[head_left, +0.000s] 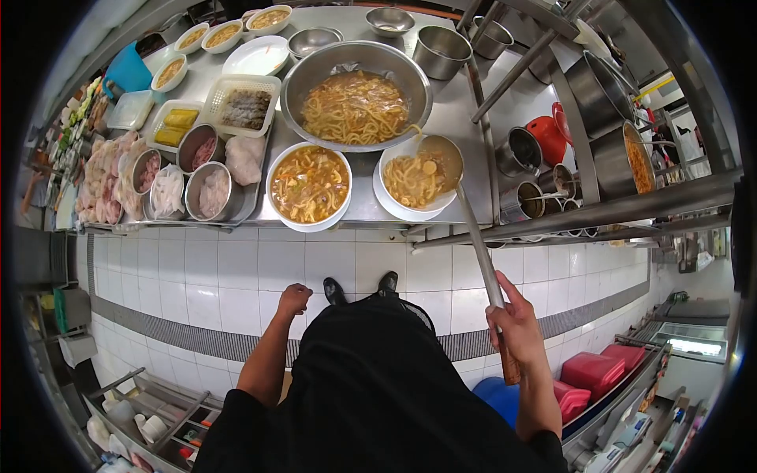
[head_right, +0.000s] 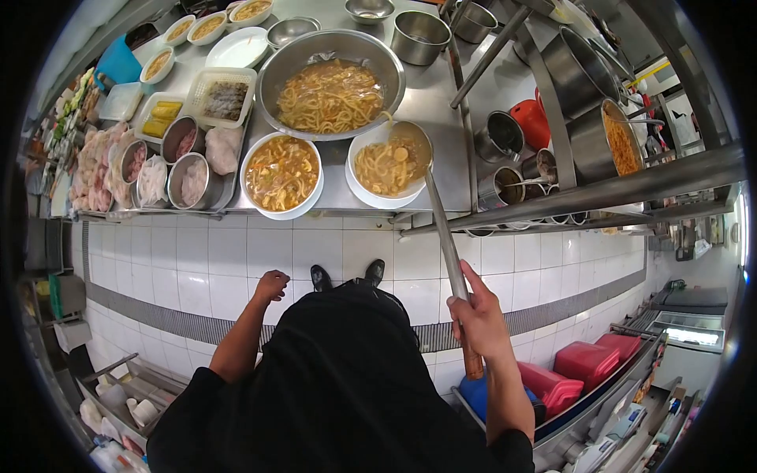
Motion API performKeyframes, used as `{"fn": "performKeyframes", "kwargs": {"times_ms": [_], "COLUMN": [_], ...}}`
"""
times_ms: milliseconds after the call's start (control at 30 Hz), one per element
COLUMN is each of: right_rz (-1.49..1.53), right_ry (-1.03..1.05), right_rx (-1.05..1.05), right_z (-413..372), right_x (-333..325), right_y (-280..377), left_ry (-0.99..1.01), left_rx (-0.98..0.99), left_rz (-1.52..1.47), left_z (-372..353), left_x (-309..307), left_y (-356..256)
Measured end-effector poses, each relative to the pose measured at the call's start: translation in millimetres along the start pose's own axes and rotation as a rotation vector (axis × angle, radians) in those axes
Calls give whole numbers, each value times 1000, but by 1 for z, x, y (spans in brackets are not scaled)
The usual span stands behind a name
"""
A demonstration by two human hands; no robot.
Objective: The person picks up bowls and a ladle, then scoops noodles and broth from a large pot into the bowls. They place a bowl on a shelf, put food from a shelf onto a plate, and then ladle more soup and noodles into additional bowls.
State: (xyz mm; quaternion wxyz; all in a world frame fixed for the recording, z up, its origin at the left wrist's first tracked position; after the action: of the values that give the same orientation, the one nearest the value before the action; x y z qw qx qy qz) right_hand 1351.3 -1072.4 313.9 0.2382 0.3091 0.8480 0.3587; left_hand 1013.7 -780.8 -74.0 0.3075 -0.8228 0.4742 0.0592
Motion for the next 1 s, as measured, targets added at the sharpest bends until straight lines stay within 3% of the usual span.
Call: {"fn": "performKeyframes", "kwargs": {"times_ms": [100,167,300,400,533,633,700,733,800,833,867,900,933,1000], "right_rz": [-198,-449,-353,-271,-279,-453,-792,-799,-976,-981,-793,-602,-607,-416], "right_ry": [-100,-209,-261,-154,-38,-78,-180,-169,-245,-230,-98,24,32,151], "right_rx": [-58,-248,-244,-320,-469,-466,-675,-682,-986,-993,-702,-407,-406,-150], "right_z": [-12,-16,-16,12,95,155,187,207,217,208,205,197,183,166], "right_x": [-9,-21,-36,-23,6,26,37,38,51,59,59,61,63,65], "right_y": [6,14,27,75,126,153,169,165,175,180,174,159,166,153], "left_ry": [74,94,61,31,6,-30,-30,-53,-81,-70,-57,-54,-56,-31], "left_rx": [149,193,224,233,158,97,82,7,-78,-138,-199,-78,-85,168], "left_rz": [57,54,62,0,-74,-132,-170,-222,-286,-313,-339,-183,-189,-69], "left_z": [-21,-21,-11,2,10,7,3,-1,-8,-9,-8,1,14,36], "left_x": [4,6,4,6,9,5,0,-2,-6,-4,-2,-2,2,9], "left_y": [-47,-66,-84,-77,-41,-1,27,48,85,107,131,147,179,197]}}
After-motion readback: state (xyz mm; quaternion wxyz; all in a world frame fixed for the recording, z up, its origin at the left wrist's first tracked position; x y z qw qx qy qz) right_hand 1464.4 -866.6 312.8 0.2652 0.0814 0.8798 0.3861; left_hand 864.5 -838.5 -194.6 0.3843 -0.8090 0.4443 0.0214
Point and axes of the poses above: each hand's wrist, its own z-axis towards the middle knuckle, its own x-axis out of the palm, y = z × x, the point moved 10 cm from there along z, towards the middle knuckle, and after that the axes turned 4 degrees about -y, right-handed, at the moved point
